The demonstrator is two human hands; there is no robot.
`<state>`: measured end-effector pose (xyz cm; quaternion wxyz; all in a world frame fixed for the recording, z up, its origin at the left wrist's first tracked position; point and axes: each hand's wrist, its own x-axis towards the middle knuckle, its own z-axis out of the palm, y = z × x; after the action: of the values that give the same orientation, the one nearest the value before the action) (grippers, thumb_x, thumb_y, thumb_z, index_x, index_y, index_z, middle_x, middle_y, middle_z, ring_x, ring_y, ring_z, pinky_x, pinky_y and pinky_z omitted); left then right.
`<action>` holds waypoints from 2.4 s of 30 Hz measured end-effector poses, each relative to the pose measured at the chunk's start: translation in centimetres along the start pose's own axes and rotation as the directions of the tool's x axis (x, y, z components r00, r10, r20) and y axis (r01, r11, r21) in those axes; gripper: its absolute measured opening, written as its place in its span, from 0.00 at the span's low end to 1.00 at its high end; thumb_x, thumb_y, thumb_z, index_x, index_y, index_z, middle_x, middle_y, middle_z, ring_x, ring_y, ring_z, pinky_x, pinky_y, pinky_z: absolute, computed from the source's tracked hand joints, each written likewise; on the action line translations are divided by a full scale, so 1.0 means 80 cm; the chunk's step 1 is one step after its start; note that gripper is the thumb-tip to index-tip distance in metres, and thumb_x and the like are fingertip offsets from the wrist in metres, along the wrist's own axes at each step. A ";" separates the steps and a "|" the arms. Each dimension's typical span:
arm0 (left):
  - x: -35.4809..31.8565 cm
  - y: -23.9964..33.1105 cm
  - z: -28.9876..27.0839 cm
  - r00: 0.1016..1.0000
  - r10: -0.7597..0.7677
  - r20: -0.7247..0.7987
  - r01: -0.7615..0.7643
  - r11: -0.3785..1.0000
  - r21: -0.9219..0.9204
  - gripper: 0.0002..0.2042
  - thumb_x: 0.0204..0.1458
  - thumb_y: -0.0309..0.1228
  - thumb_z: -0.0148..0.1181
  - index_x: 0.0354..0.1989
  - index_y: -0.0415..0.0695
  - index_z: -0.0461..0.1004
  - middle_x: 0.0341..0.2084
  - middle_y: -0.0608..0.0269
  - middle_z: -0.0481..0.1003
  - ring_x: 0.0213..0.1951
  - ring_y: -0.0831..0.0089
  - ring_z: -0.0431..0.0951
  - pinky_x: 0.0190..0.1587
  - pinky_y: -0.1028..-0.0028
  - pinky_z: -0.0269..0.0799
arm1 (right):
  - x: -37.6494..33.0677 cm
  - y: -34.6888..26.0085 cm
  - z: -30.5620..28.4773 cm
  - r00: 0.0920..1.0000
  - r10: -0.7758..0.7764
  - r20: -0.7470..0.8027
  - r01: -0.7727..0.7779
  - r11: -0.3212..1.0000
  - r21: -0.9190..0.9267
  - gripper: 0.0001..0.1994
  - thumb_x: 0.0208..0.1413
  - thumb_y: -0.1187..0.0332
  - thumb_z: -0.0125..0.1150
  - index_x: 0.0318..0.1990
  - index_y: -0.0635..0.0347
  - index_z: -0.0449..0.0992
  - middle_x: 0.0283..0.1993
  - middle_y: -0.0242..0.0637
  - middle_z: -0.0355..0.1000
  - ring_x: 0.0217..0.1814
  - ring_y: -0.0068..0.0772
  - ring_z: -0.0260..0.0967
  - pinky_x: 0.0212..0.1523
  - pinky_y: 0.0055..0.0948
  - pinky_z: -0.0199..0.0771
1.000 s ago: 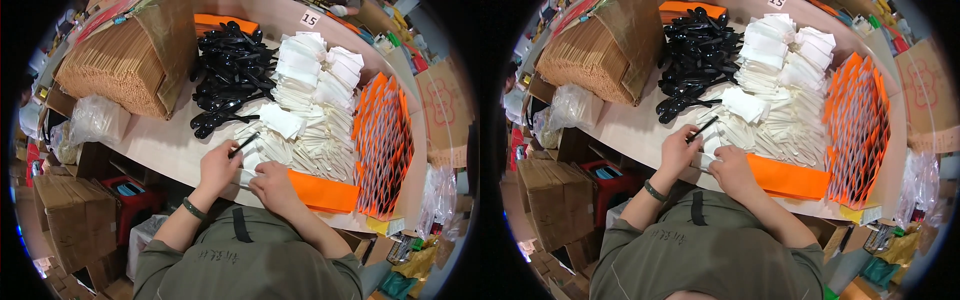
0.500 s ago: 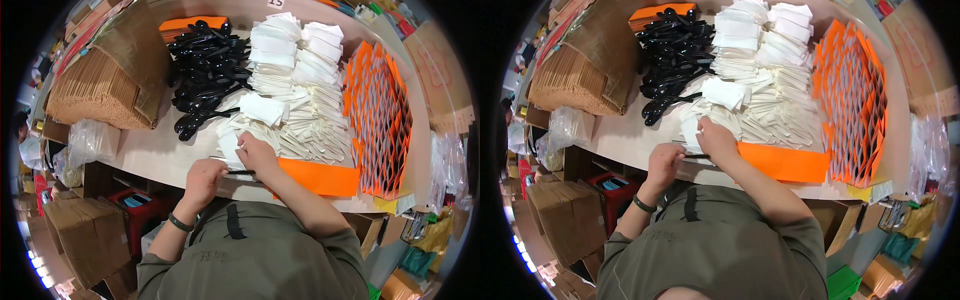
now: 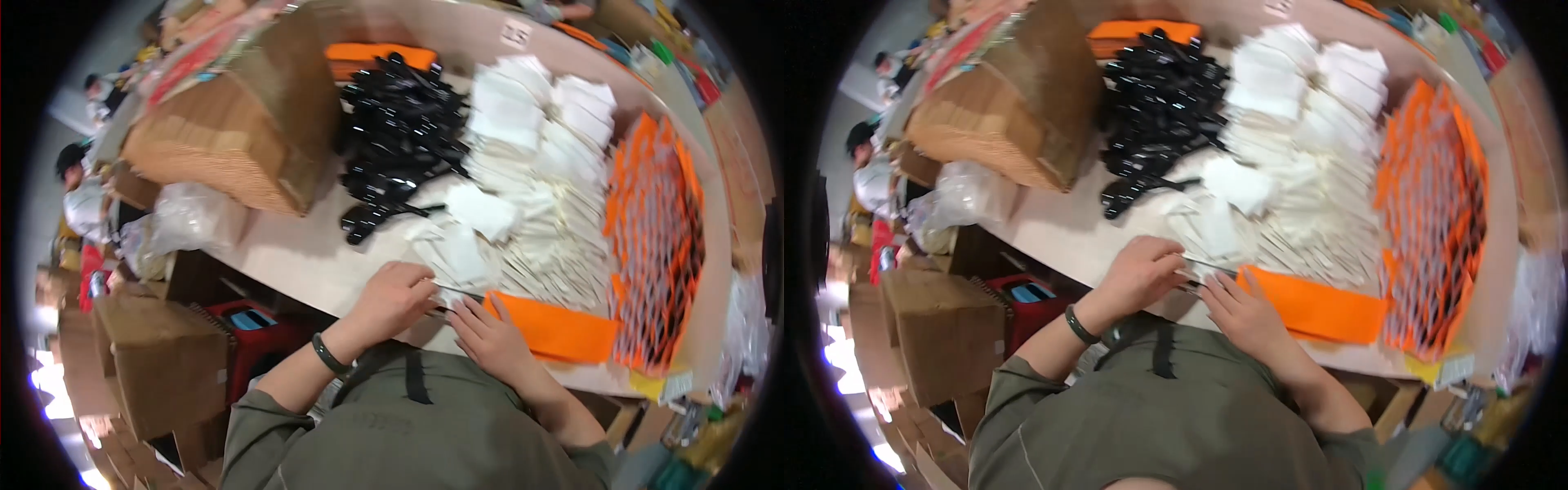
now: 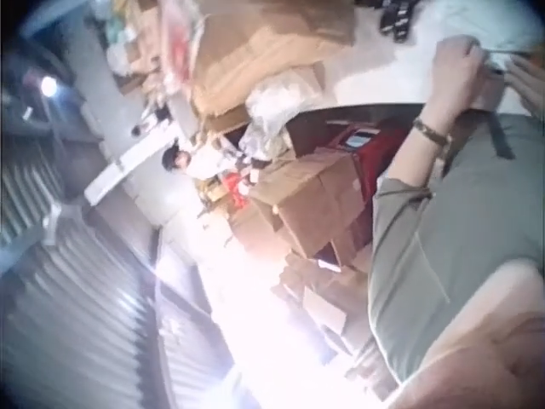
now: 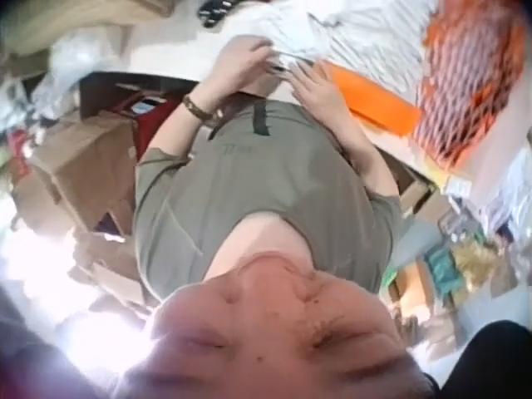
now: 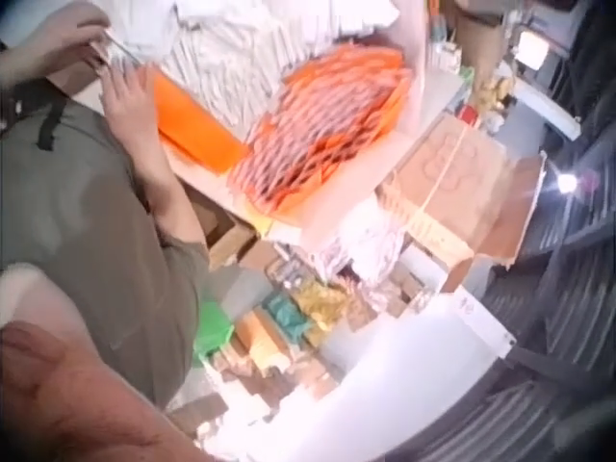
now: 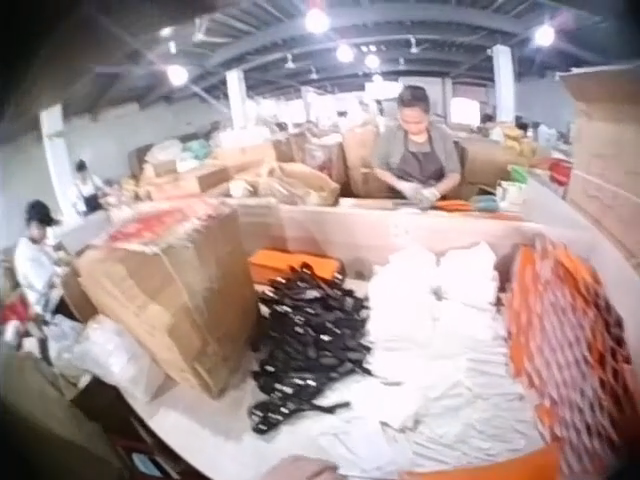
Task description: Packaging black and white plastic cutlery sets into orange trays or sheets on an assembly line.
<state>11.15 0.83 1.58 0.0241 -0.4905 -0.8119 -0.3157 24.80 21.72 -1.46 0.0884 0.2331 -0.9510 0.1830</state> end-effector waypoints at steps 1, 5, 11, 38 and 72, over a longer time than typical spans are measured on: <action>0.007 -0.016 -0.028 0.992 -0.001 -0.129 0.015 0.994 0.107 0.09 0.39 0.26 0.68 0.31 0.46 0.77 0.33 0.60 0.77 0.39 0.58 0.78 0.42 0.62 0.74 | 0.002 0.000 0.002 0.999 -0.040 -0.022 0.040 0.999 0.002 0.21 0.55 0.66 0.65 0.57 0.60 0.74 0.60 0.40 0.72 0.66 0.43 0.66 0.67 0.54 0.58; 0.076 -0.068 -0.212 0.806 -0.027 -0.591 0.375 0.797 0.474 0.06 0.48 0.27 0.64 0.35 0.46 0.80 0.33 0.59 0.79 0.33 0.54 0.80 0.34 0.59 0.76 | -0.003 0.002 -0.005 1.000 0.016 -0.013 -0.017 1.000 -0.022 0.20 0.53 0.66 0.65 0.54 0.60 0.75 0.58 0.39 0.72 0.64 0.40 0.67 0.66 0.53 0.59; 0.100 -0.143 -0.322 0.856 -0.467 -0.221 0.501 0.648 0.574 0.11 0.50 0.34 0.60 0.32 0.38 0.80 0.27 0.44 0.77 0.32 0.46 0.79 0.36 0.56 0.74 | -0.005 -0.007 -0.013 0.996 0.086 -0.027 -0.086 0.996 0.003 0.20 0.50 0.65 0.67 0.52 0.55 0.77 0.60 0.44 0.69 0.65 0.45 0.64 0.65 0.53 0.60; -0.056 -0.066 -0.045 0.826 -0.504 0.253 0.546 0.826 -0.139 0.08 0.53 0.22 0.63 0.41 0.38 0.78 0.31 0.52 0.78 0.34 0.60 0.79 0.39 0.69 0.74 | -0.014 0.002 -0.020 0.983 0.183 0.025 -0.185 0.978 0.094 0.24 0.50 0.67 0.67 0.57 0.46 0.75 0.66 0.62 0.60 0.69 0.63 0.57 0.68 0.52 0.58; 0.125 0.045 -0.057 0.952 -0.115 -0.283 0.117 0.993 -0.009 0.22 0.36 0.32 0.76 0.35 0.42 0.67 0.25 0.62 0.72 0.23 0.69 0.71 0.27 0.71 0.67 | 0.041 0.113 -0.318 0.892 0.354 -0.283 -0.312 0.933 0.181 0.06 0.52 0.67 0.67 0.28 0.57 0.77 0.32 0.36 0.68 0.35 0.38 0.69 0.37 0.33 0.72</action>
<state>7.67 7.32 10.47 0.1234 -0.3918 -0.8285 -0.3805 19.78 37.71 19.91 0.1889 0.0400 -0.9369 0.2915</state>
